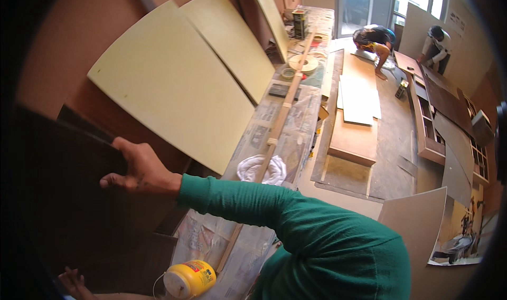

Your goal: The person handles large white and brown cabinet panels, wiping them with a cloth and positioning them against a wall. They also move between the interior room and a balcony to retrieve and stack additional panels.

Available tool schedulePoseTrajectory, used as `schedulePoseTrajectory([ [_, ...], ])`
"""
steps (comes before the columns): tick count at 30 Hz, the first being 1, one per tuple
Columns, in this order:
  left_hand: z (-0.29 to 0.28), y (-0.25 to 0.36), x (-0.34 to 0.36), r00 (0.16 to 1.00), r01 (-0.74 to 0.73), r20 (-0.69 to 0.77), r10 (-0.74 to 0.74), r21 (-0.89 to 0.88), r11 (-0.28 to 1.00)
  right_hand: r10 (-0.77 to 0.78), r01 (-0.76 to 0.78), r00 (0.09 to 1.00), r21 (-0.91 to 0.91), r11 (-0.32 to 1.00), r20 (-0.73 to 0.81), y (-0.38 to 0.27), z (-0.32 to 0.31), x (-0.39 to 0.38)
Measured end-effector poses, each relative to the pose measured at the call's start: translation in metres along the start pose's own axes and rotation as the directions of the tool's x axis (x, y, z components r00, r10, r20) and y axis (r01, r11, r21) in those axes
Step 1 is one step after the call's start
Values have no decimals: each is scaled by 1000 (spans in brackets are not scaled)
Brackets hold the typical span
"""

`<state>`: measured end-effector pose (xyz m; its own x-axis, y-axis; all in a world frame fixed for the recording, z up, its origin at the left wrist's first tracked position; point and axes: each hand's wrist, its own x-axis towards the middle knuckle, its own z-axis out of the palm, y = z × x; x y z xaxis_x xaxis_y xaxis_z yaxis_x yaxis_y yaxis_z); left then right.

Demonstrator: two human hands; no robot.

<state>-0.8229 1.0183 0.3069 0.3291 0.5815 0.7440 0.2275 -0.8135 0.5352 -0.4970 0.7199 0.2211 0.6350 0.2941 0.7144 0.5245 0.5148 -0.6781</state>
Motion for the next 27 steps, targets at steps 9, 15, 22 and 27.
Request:
schedulePoseTrajectory([
  [9, 200, 120, -47, 851, -508, 62, 521, -147, 849, -2, -28, 913, -68, 997, -407, -67, -293, -72],
  [15, 427, 298, -251, 895, -1, 265, 360, -804, 595, 408, -494, 619, 71, 867, -671, -103, -486, -234],
  [22, 501, 378, -377, 710, 489, 704, 12, -506, 711, -135, -600, 152, -200, 775, -979, -238, -618, -438],
  [27, 565, 290, -261, 996, 89, 47, -79, -298, 950, -611, -929, 180, -338, 151, -771, -302, -605, -471],
])
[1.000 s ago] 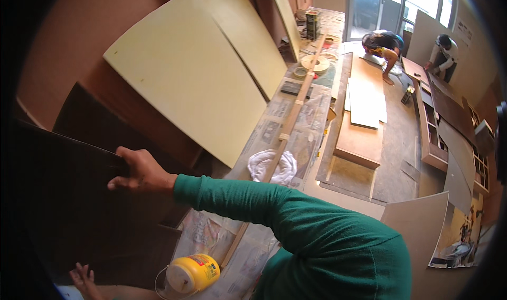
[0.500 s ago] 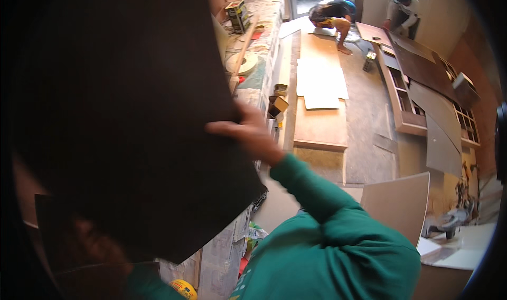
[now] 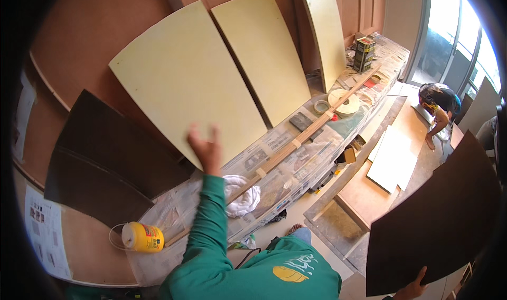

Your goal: The person handles large white and brown cabinet panels, wiping them with a cloth and positioning them against a wall. They also move between the interior room and a balcony to retrieve and stack additional panels.

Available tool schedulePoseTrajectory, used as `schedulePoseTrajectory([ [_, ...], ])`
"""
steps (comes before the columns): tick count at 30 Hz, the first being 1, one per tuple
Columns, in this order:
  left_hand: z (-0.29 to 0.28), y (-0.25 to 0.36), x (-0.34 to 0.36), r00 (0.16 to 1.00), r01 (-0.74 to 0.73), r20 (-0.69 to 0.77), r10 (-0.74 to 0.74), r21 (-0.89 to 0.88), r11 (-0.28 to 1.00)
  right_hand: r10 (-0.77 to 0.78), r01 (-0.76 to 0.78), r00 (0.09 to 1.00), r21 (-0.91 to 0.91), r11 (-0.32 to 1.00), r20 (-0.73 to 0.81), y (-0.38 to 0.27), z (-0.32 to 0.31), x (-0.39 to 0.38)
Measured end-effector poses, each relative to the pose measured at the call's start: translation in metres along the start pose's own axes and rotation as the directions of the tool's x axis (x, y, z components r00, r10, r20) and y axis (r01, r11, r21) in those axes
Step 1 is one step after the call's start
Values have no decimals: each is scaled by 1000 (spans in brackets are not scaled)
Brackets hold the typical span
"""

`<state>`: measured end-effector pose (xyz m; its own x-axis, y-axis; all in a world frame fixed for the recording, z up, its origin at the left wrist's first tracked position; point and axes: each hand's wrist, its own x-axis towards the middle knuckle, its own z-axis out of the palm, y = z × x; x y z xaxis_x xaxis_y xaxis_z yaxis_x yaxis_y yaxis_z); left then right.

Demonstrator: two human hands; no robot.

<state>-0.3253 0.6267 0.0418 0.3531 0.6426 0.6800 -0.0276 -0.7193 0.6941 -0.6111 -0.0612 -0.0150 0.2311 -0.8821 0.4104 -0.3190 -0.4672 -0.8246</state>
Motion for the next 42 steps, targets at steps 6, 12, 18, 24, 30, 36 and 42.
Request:
schedulePoseTrajectory([
  [6, -46, -47, 151, 832, -70, -540, 129, 127, 989, -92, 52, 991, -355, 933, -98, 2, 25, 13],
  [12, 87, 42, 36, 985, 114, 164, -55, -376, 920, -19, 15, 1000, -349, 937, -9, -13, 86, 16],
  [18, 168, 110, -141, 414, 317, 900, 136, -282, 906, -99, 32, 986, -423, 905, -138, -56, 129, 21],
  [24, 187, 165, -230, -121, 524, 913, 389, -274, 807, -67, -26, 983, -490, 871, -172, -30, 114, 24],
  [30, 258, 214, -281, -102, 371, 781, 616, -544, 752, -48, -100, 957, -482, 870, -285, -8, 107, 64],
  [36, 348, 202, -379, -60, 215, 949, 309, -290, 933, -70, -138, 896, -425, 894, -438, 11, 97, 175],
  [42, 376, 124, -504, -272, -14, 962, -1, -3, 1000, -86, -142, 849, -382, 913, -521, 31, 81, 279],
])
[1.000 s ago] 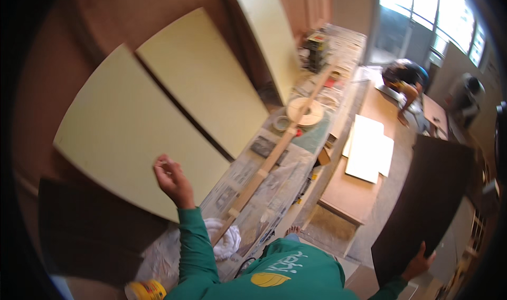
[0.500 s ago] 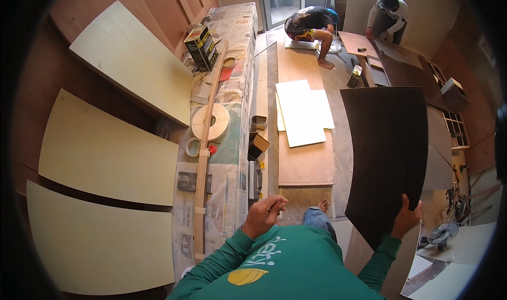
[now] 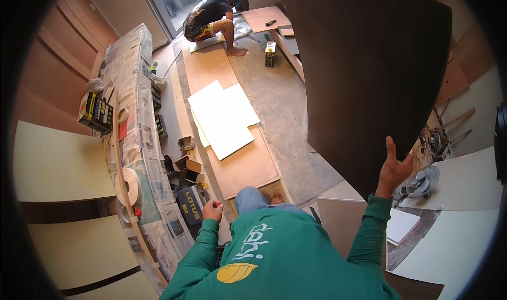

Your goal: The person handles large white and brown cabinet panels, wiping them with a cloth and positioning them against a wall. They also move between the interior room and a balcony to retrieve and stack additional panels.

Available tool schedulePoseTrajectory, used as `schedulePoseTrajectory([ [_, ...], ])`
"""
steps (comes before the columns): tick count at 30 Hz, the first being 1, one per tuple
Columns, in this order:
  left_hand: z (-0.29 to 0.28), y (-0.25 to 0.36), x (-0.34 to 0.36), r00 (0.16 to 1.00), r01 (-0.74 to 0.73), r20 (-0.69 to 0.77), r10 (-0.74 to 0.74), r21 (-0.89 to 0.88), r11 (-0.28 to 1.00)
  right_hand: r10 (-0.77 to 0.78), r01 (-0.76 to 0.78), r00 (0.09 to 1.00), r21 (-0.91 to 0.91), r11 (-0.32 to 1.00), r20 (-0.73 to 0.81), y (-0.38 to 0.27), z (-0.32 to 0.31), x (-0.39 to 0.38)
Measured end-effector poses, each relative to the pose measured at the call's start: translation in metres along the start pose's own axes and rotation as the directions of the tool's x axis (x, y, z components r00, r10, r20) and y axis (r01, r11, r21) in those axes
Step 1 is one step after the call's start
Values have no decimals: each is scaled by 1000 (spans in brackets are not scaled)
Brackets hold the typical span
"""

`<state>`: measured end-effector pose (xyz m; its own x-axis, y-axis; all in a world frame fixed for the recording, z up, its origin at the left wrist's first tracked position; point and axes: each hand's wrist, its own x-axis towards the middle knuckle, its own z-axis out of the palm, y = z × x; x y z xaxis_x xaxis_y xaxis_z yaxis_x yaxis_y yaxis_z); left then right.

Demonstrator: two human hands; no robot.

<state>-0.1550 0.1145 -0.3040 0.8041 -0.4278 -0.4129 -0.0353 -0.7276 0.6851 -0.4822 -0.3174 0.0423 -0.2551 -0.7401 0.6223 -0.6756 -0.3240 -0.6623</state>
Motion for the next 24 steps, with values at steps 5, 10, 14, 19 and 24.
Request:
schedulePoseTrajectory([
  [5, 64, 68, 28, 971, -69, 232, 66, 7, 998, 97, -97, 995, 37, 995, -17, 9, 34, 49],
  [10, 105, 102, 89, 906, -49, 422, 22, 53, 997, 48, -51, 999, 196, 979, 20, 14, 83, 75],
  [14, 117, 170, 137, 916, -191, 392, 83, 246, 950, 173, -174, 984, 304, 937, 28, 24, 129, 109],
  [19, 166, 201, 263, 905, -133, 426, -4, 292, 947, 227, -208, 974, 517, 830, 27, -1, 243, 180],
  [24, 145, 289, 325, 700, -8, 709, -88, 130, 991, 191, -168, 982, 466, 869, -1, -70, 356, 255],
])
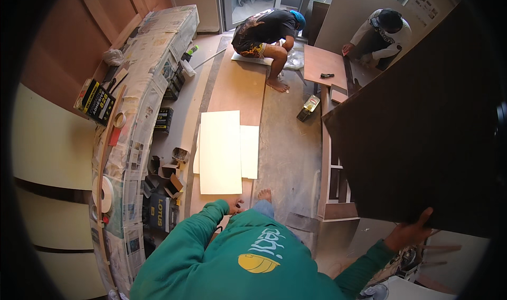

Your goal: The person handles large white and brown cabinet panels, wiping them with a cloth and positioning them against a wall. They also move between the interior room and a balcony to retrieve and stack additional panels.

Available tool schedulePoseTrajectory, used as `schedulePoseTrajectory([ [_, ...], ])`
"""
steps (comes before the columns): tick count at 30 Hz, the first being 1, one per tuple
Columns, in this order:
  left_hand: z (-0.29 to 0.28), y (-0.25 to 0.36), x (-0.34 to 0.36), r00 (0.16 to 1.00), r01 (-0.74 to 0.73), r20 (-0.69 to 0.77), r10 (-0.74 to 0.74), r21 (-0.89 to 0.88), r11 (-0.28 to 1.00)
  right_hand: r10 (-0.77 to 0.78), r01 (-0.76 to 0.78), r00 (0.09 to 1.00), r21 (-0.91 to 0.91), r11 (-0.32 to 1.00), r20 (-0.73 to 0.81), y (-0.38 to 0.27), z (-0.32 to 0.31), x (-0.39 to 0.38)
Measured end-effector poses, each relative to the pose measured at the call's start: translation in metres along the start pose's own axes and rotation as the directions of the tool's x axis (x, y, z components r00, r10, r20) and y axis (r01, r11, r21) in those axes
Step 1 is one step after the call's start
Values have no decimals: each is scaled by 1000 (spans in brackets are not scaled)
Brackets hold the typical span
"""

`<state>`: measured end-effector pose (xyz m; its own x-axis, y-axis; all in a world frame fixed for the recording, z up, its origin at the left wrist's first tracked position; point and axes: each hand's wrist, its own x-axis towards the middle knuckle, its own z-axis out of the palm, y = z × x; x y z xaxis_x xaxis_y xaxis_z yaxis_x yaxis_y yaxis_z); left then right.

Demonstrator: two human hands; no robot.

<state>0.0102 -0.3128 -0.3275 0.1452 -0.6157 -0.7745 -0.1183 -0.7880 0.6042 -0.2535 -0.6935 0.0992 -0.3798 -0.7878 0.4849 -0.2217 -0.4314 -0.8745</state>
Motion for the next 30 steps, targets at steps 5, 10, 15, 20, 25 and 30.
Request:
schedulePoseTrajectory([
  [5, -29, 27, -15, 989, -114, -126, 80, -292, 950, -730, 800, 549, -507, 320, 406, 41, 63, 84],
  [10, -14, -1, 4, 762, -216, -621, -183, -510, 832, -790, 883, 469, -185, 431, 395, 27, 187, 104],
  [15, -20, 14, 46, 607, -259, -746, -275, -513, 819, -875, 984, 174, -41, 175, 453, 29, 329, 111],
  [20, -79, 57, 95, 446, -238, -842, -302, -438, 867, -846, 832, 383, 260, 490, 371, -7, 504, 34],
  [25, -127, 95, 123, 627, -115, -574, -527, -737, 666, -796, 595, 396, 532, 602, 458, -29, 666, 6],
  [30, -155, 143, 149, 441, -256, -676, -590, -725, 639, -428, -423, 369, 560, 713, 825, -108, 807, -80],
])
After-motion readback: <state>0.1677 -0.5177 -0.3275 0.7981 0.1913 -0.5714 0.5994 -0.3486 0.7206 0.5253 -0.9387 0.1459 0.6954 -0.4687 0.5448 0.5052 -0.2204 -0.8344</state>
